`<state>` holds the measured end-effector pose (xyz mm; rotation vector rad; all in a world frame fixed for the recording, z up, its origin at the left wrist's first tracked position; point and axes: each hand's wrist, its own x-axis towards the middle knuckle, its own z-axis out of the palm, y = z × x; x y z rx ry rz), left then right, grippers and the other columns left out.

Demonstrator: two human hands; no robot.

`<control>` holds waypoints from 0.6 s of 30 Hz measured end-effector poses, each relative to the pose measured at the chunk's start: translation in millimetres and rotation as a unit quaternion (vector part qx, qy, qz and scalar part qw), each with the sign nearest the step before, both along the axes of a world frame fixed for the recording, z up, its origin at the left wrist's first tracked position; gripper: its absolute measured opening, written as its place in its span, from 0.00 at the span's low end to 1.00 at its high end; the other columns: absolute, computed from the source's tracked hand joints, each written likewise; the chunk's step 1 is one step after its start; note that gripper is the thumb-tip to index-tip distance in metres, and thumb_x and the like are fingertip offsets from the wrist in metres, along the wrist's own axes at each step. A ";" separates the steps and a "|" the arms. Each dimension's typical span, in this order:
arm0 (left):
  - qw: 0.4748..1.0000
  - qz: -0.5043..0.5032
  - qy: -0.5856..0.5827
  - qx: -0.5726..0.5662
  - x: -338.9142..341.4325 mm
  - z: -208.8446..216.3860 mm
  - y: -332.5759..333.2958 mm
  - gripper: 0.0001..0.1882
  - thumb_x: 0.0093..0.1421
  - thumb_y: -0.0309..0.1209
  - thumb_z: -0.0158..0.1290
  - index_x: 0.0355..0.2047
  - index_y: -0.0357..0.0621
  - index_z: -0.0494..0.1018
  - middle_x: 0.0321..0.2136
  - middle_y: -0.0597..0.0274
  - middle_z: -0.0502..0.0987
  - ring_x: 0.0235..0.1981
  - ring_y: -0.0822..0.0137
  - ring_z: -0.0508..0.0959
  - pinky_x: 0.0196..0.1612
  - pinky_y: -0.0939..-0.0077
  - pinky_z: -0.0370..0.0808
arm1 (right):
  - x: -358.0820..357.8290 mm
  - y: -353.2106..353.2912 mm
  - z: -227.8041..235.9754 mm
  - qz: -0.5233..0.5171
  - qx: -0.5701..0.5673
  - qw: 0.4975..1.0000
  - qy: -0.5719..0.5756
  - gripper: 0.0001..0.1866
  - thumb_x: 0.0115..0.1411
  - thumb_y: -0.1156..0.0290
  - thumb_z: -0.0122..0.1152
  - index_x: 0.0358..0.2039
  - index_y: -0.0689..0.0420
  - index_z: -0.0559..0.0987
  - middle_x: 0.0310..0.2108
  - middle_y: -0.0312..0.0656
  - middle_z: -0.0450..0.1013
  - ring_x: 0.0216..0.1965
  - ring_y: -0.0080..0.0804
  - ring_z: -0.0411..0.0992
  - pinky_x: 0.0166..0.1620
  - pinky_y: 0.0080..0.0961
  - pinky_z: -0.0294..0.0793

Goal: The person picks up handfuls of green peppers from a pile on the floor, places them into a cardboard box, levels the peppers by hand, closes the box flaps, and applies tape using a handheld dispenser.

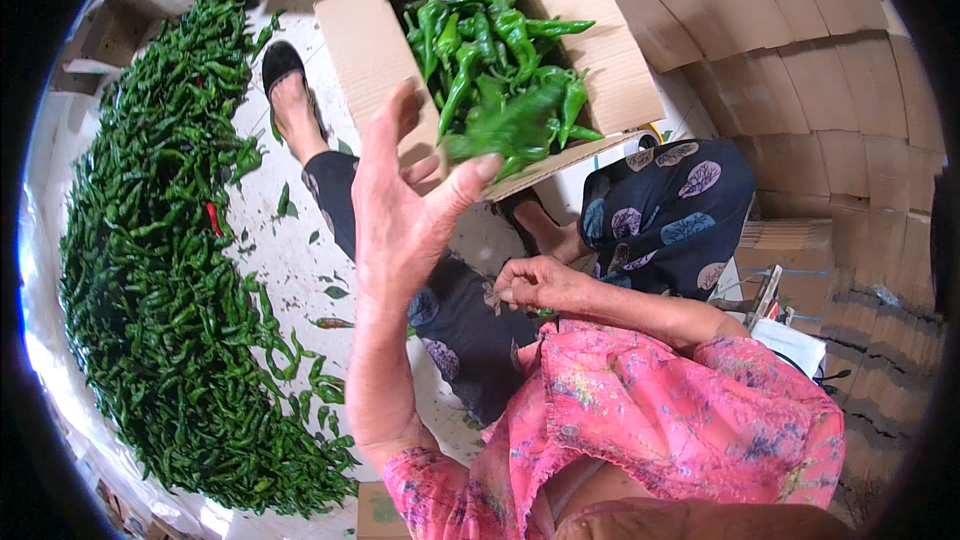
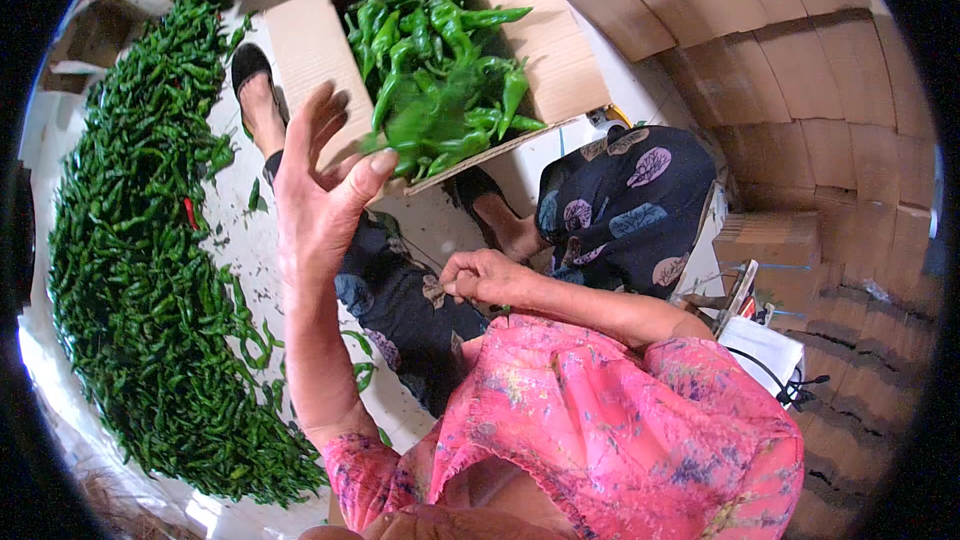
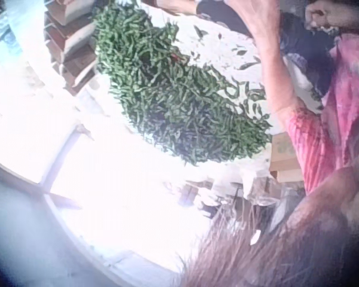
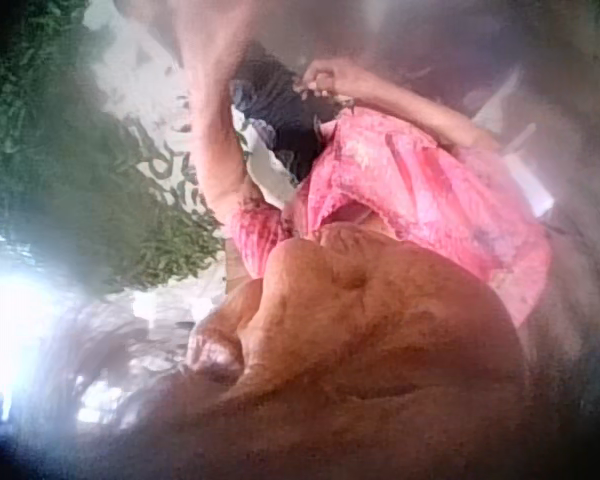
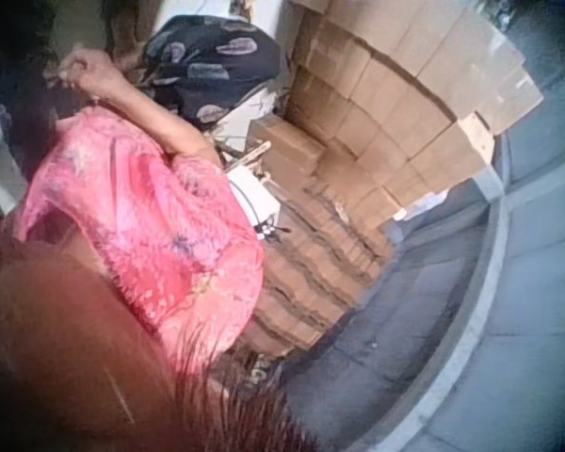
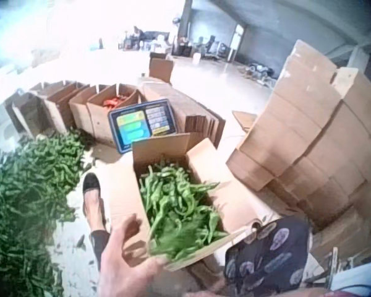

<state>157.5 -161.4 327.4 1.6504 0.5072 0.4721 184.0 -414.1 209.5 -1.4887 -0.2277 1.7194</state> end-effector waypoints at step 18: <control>0.781 0.464 0.285 -0.304 -279.5 -300.2 -91.3 0.33 0.58 0.31 0.64 0.58 0.35 0.61 0.39 0.52 0.74 0.29 0.66 0.76 0.28 0.71 0.76 | 19.2 -24.2 -20.2 -0.071 -0.039 0.997 0.012 0.13 0.68 0.70 0.57 0.47 0.65 0.76 0.29 0.28 0.71 0.28 0.14 0.65 0.31 0.15 0.66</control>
